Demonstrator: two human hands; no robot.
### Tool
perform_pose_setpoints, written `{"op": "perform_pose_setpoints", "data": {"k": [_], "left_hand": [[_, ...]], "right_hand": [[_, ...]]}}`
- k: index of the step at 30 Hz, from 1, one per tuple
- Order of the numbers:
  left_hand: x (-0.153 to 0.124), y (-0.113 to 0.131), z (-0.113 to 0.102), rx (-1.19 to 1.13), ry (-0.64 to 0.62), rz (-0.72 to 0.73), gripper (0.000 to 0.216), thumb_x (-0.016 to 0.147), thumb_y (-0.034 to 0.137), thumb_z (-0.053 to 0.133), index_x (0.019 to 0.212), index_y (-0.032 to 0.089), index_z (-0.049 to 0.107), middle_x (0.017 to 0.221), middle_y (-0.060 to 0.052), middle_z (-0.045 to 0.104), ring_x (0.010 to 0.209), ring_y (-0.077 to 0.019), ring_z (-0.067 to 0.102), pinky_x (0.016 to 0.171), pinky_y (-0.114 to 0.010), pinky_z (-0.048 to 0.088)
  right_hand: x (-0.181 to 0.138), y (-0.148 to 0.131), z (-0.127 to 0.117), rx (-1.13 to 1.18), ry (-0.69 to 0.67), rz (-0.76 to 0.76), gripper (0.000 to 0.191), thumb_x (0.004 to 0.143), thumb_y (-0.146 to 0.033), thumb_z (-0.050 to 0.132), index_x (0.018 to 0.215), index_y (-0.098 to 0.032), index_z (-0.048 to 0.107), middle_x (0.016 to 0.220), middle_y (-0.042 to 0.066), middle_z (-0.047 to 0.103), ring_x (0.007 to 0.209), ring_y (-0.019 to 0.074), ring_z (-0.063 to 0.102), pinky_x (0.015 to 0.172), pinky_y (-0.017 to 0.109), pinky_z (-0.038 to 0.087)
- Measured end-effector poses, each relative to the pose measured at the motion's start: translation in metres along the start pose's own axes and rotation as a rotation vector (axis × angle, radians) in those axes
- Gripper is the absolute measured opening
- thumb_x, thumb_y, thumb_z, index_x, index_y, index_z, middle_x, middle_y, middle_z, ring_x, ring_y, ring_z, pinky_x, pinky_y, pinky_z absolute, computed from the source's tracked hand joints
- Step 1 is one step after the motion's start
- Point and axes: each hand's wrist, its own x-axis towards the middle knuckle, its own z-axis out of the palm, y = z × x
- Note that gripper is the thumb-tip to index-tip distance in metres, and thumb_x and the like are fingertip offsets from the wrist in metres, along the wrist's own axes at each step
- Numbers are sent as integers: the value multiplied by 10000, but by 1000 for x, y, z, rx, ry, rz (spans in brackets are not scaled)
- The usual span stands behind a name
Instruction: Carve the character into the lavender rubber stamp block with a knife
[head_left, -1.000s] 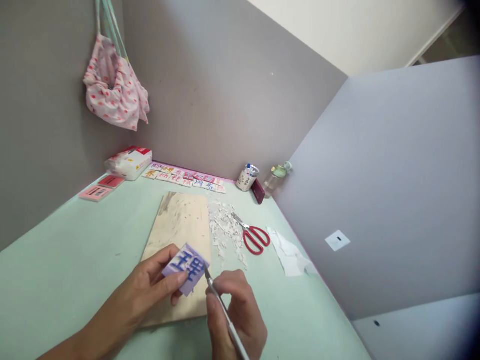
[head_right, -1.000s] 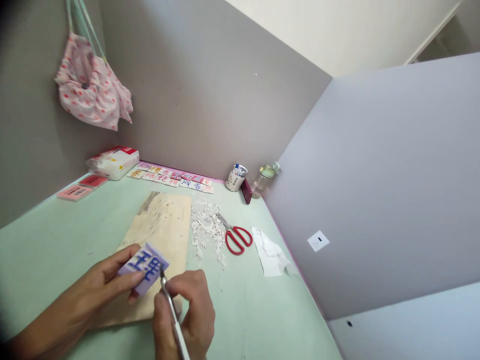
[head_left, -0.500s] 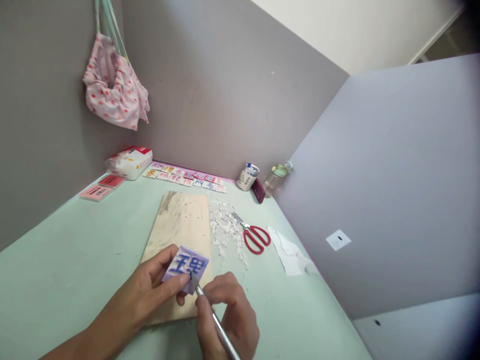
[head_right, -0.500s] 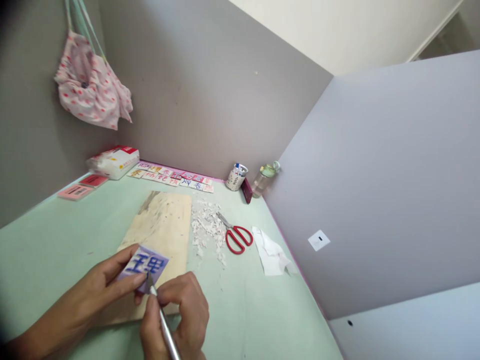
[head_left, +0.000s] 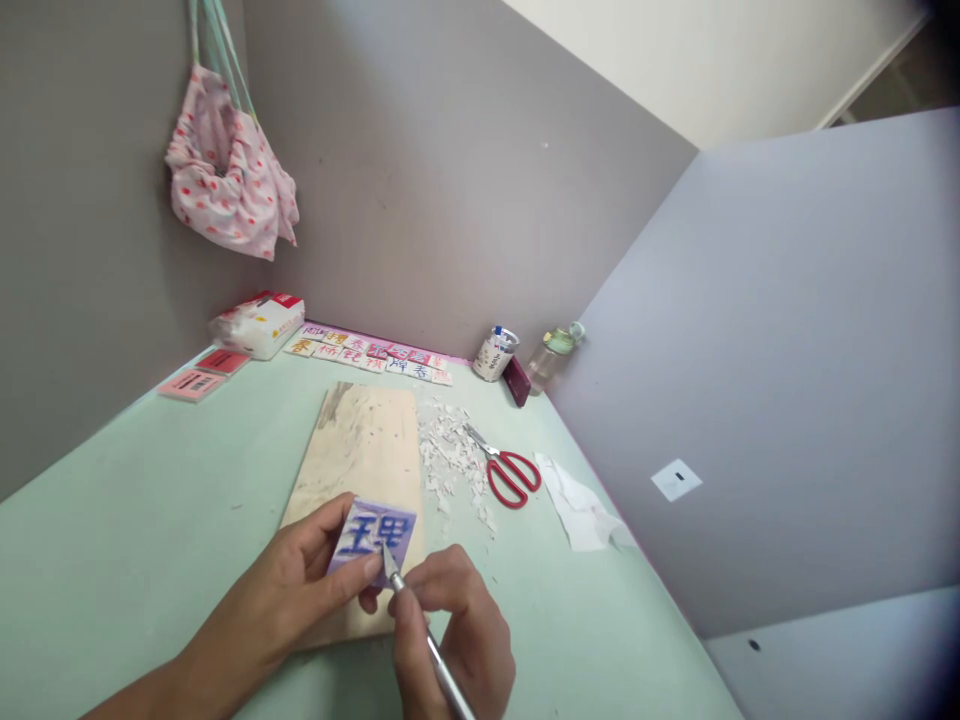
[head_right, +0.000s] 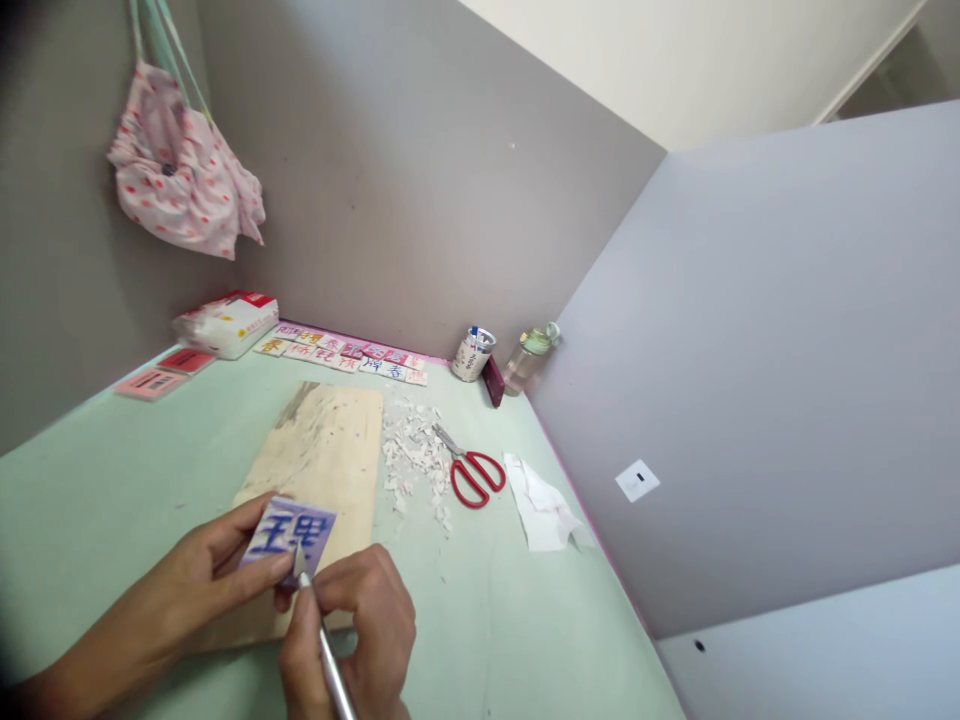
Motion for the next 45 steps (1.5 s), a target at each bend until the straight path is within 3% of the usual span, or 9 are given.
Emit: {"op": "perform_pose_setpoints", "data": {"k": [8,17,24,26,31,35,41,45], "left_hand": [[2,-8,-3,-28,-69,10,295,847,506,716,903,223,655,801,-4,693,775,-183,649,754,-268,546],[-6,11,3,-48,-41,-56,313,813,517,739,851,219,654,772,10,679,755,-175,619,772,-263,514],[-4,11,4,-38,-42,-29,311,813,513,727,863,212,668,699,23,657,734,-176,620,770,-262,494],[-3,7,5,-11,-19,-20,309,806,505,735,864,212,658,711,21,665,719,-175,622,745,-261,493],[-6,0,9,95,87,8,304,836,505,723,931,229,640,784,20,639,766,-172,608,719,-239,481],[-8,-1,12,211,145,82,269,882,492,655,912,226,633,818,2,623,791,-179,591,690,-236,456],[-5,4,9,-1,13,-34,302,814,502,721,864,220,627,755,15,654,707,-166,608,715,-259,511],[-6,11,6,-100,-58,-56,315,803,505,751,861,208,662,699,22,648,707,-155,604,742,-249,513]], "right_hand": [[-6,6,5,45,38,0,196,913,-66,564,815,-235,552,711,-13,672,623,145,634,589,264,488],[-5,3,0,140,-25,34,181,920,-79,576,854,-246,558,739,0,680,660,169,649,623,307,538],[2,4,-1,391,-1,309,216,931,-209,648,750,-223,530,699,-20,622,584,157,664,605,307,579],[4,4,1,420,-13,324,225,931,-204,644,745,-223,519,691,-31,625,569,139,648,618,294,586],[7,-1,5,312,80,338,241,884,-206,657,699,-220,503,614,-47,601,545,112,602,552,201,524],[3,1,5,176,92,319,239,869,-193,651,690,-222,495,601,-45,582,539,113,568,517,197,475],[-4,6,4,259,22,170,193,933,-179,624,775,-231,526,702,-13,663,610,147,664,589,261,550],[-3,4,5,472,42,268,176,929,-237,684,801,-242,563,742,-16,662,620,173,697,601,316,578]]}}
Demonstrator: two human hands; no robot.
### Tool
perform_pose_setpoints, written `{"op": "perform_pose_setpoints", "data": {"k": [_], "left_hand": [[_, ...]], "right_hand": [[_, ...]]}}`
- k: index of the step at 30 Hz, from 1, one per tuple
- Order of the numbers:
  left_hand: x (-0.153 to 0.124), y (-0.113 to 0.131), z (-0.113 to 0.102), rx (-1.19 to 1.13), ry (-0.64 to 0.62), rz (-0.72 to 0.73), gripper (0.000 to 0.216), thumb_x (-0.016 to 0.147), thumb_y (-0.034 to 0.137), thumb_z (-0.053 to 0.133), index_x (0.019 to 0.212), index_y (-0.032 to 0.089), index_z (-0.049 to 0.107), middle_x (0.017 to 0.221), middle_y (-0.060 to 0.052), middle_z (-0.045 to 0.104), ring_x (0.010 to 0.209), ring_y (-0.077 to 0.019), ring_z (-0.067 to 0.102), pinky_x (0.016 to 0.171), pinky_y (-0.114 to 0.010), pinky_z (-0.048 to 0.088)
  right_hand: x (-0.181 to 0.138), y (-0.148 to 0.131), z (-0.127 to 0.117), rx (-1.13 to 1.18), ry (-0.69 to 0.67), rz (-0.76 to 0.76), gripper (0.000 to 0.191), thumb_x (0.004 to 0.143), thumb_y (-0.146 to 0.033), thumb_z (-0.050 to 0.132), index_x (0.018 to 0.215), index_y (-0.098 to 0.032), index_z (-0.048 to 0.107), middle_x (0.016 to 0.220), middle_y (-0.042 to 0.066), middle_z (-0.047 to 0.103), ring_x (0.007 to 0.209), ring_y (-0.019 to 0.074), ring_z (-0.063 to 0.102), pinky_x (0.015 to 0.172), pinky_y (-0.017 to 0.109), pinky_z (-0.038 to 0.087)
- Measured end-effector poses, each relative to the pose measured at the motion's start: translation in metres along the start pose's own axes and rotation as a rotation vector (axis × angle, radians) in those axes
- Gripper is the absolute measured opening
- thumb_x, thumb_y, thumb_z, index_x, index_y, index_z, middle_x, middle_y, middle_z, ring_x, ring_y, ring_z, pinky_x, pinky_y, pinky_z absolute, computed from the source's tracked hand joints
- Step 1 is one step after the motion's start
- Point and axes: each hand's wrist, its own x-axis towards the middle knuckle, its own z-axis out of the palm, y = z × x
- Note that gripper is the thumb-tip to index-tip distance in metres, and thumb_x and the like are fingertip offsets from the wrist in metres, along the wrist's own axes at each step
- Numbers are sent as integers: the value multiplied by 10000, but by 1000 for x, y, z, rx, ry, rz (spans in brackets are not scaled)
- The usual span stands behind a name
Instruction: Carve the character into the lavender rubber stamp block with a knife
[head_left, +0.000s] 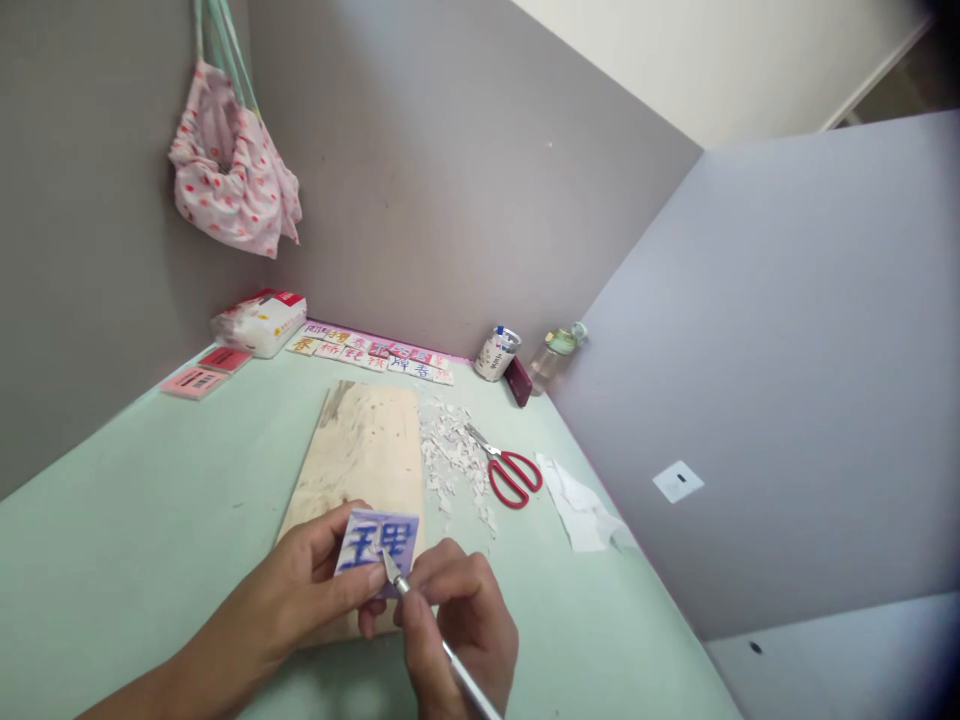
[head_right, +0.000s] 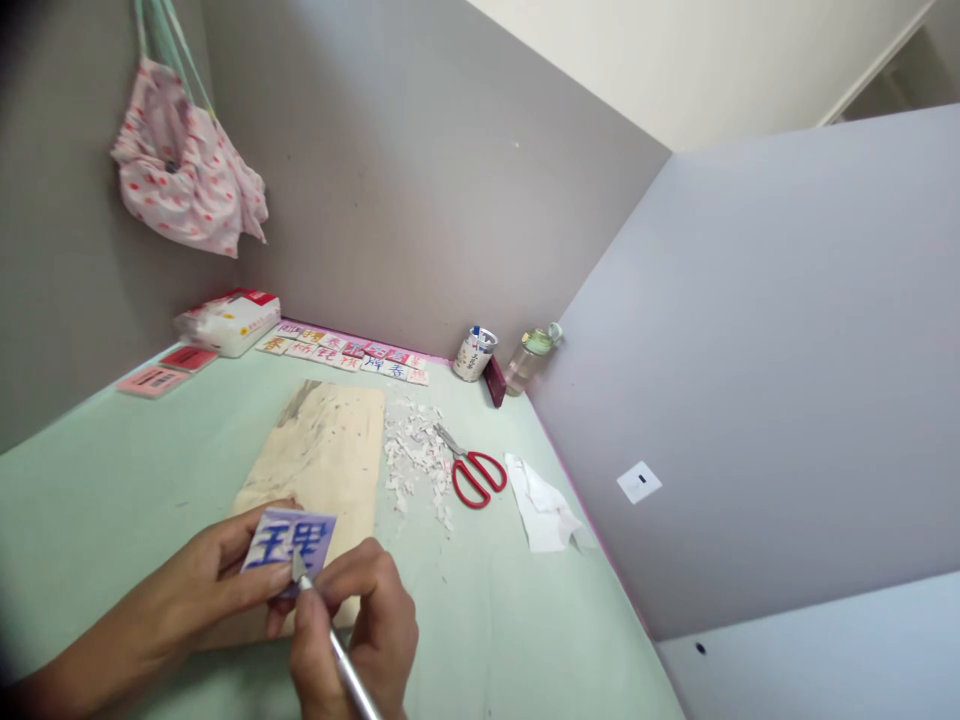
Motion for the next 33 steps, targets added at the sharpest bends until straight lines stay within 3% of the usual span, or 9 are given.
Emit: {"op": "perform_pose_setpoints", "data": {"k": [6,8,12,17,21,26,29,33], "left_hand": [[-1,4,1,-99,-60,-38,337,782,500,780,821,180,682,690,2,639,643,-132,556,627,-223,491],[0,3,1,-100,-60,-25,329,797,490,778,858,180,685,694,4,640,644,-128,561,617,-215,489],[2,-1,-1,-87,-49,-8,334,792,481,803,889,189,675,682,32,629,621,-106,556,587,-185,480],[7,-15,-9,-33,-68,-14,298,824,461,776,902,199,657,692,40,645,615,-102,575,586,-181,480],[9,-26,-14,4,-77,-18,285,825,432,762,922,193,642,716,35,649,612,-109,572,574,-192,473],[9,-25,-14,8,-74,-27,260,840,407,751,953,200,642,755,42,635,642,-96,559,592,-176,464],[9,-20,-12,8,-54,-43,276,821,406,762,960,199,644,752,40,633,643,-99,553,594,-182,463],[6,-12,-7,15,-36,-31,319,795,447,772,942,188,655,726,35,634,628,-101,549,589,-190,451]], "right_hand": [[8,-6,-7,336,-150,205,102,920,-276,716,872,-248,631,768,-23,605,606,190,708,555,343,585],[12,-8,-12,258,-120,199,116,896,-303,751,864,-245,655,757,-24,591,614,169,669,557,313,568],[18,-14,-17,-77,-14,49,172,843,-363,808,824,-231,699,745,-14,589,672,134,568,592,230,486],[16,-20,-17,-323,-46,-106,79,931,-275,702,861,-239,695,750,-13,591,696,139,558,614,241,450],[9,-18,-14,-372,-107,-194,79,975,-208,598,904,-236,620,753,-15,565,706,143,550,622,253,444],[5,-14,-9,-398,-42,-126,130,945,-168,606,855,-241,545,733,-33,523,664,130,522,586,243,415],[8,-16,-10,-372,-9,-154,105,969,-233,625,873,-245,582,736,-31,541,676,133,541,594,243,436],[14,-19,-14,-424,20,-245,126,1024,-336,593,983,-272,694,814,-15,679,720,136,613,677,253,506]]}}
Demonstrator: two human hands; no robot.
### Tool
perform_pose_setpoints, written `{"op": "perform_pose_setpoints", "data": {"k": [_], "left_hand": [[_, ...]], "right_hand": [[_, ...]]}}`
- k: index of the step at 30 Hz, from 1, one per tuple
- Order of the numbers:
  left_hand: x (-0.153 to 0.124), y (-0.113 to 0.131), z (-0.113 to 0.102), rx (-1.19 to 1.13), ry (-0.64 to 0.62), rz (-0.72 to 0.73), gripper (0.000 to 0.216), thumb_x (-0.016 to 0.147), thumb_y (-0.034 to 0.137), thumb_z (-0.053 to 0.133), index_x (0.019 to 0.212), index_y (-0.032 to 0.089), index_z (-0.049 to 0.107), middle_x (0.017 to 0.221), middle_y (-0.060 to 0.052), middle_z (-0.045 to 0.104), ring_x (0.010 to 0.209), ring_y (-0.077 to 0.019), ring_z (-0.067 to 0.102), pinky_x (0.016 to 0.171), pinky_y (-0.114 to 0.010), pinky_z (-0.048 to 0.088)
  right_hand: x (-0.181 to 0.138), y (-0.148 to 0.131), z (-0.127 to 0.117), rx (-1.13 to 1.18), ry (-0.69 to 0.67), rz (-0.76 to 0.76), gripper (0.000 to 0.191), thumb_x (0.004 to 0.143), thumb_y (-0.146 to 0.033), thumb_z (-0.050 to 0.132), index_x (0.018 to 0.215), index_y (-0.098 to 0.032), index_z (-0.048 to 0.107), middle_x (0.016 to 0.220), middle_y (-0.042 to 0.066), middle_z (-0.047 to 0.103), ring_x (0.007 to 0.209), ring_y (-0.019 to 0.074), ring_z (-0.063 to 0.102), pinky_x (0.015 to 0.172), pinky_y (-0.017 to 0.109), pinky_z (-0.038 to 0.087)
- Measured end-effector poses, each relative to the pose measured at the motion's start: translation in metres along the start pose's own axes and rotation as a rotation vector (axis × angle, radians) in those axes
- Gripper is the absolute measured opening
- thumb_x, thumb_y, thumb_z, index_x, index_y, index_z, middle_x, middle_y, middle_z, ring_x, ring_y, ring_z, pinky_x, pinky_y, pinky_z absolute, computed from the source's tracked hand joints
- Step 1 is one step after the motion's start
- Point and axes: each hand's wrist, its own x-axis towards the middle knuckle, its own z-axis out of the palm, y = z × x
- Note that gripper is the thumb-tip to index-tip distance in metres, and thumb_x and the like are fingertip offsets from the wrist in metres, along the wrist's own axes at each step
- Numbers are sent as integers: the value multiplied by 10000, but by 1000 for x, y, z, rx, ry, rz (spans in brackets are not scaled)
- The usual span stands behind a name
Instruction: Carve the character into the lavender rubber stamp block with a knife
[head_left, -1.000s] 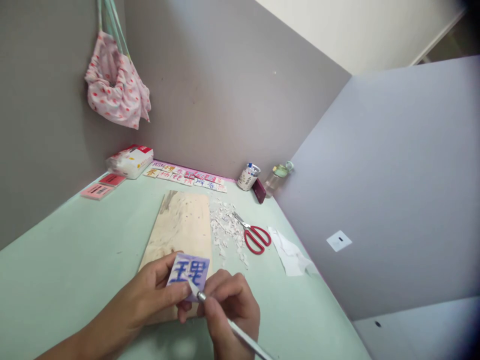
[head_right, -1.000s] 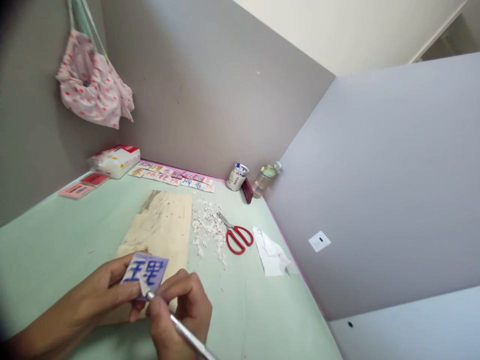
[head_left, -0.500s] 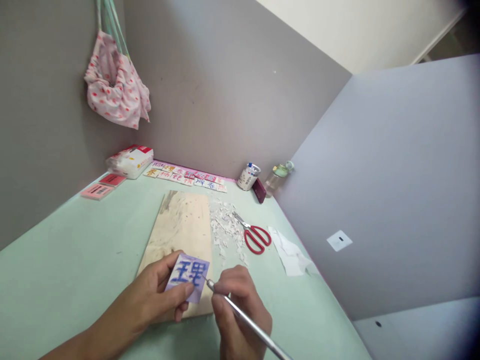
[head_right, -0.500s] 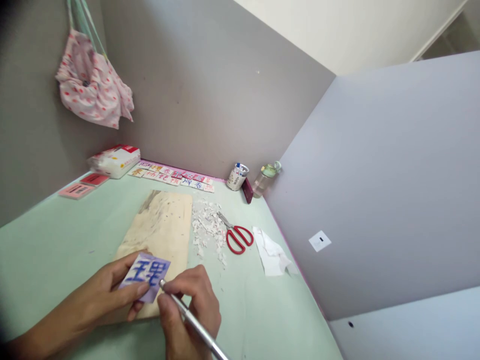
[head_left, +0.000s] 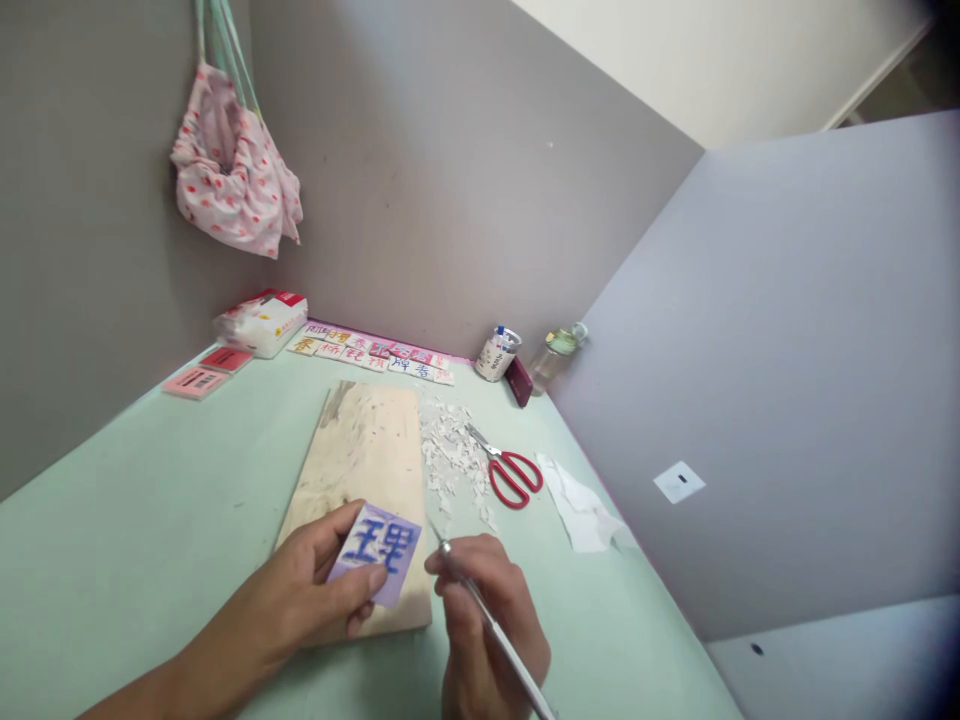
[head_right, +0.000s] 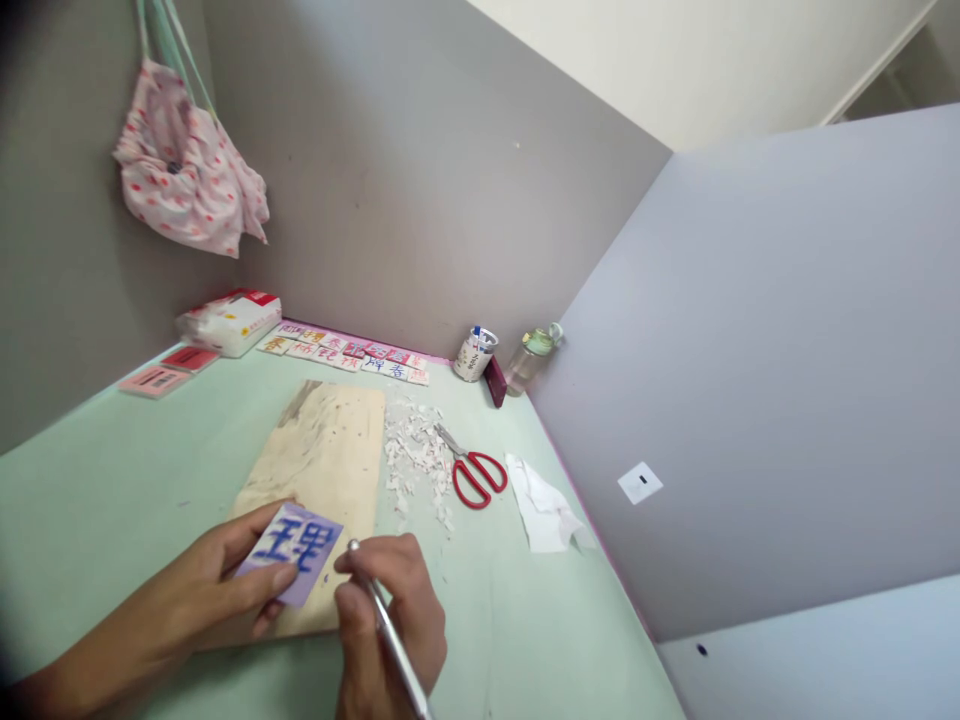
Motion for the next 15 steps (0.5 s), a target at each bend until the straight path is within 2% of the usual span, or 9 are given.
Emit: {"op": "perform_pose_setpoints", "data": {"k": [3,6,10,12,15], "left_hand": [[-2,2,2,-20,7,-4,334,811,476,758,948,188,660,722,39,625,634,-91,540,606,-183,440],[-1,1,2,-50,-21,-29,385,798,501,769,1005,191,668,730,36,626,628,-90,533,592,-183,426],[-1,0,3,-53,-32,-24,397,795,493,780,1037,194,682,725,34,624,619,-90,514,592,-184,414],[-2,2,3,-59,-18,-28,384,788,490,791,1015,198,688,713,40,613,610,-88,497,591,-180,406],[-3,4,1,-40,55,-6,390,794,532,777,988,208,682,719,42,597,626,-100,494,614,-184,419]], "right_hand": [[1,1,-3,-83,47,33,192,1057,-346,536,1015,-285,713,834,-33,745,653,113,626,717,249,530],[2,2,-3,-113,79,88,176,1057,-301,522,1027,-296,696,799,-58,753,635,103,645,662,212,535],[3,0,-2,-194,14,184,118,1004,-248,574,982,-286,684,873,-37,750,730,116,681,679,200,544],[4,-1,-4,-203,-14,224,113,998,-246,573,1055,-291,659,924,-18,750,786,134,692,731,223,555],[8,-1,-10,-205,-118,254,116,1018,-262,536,1085,-283,628,939,4,733,807,156,686,750,251,556]]}}
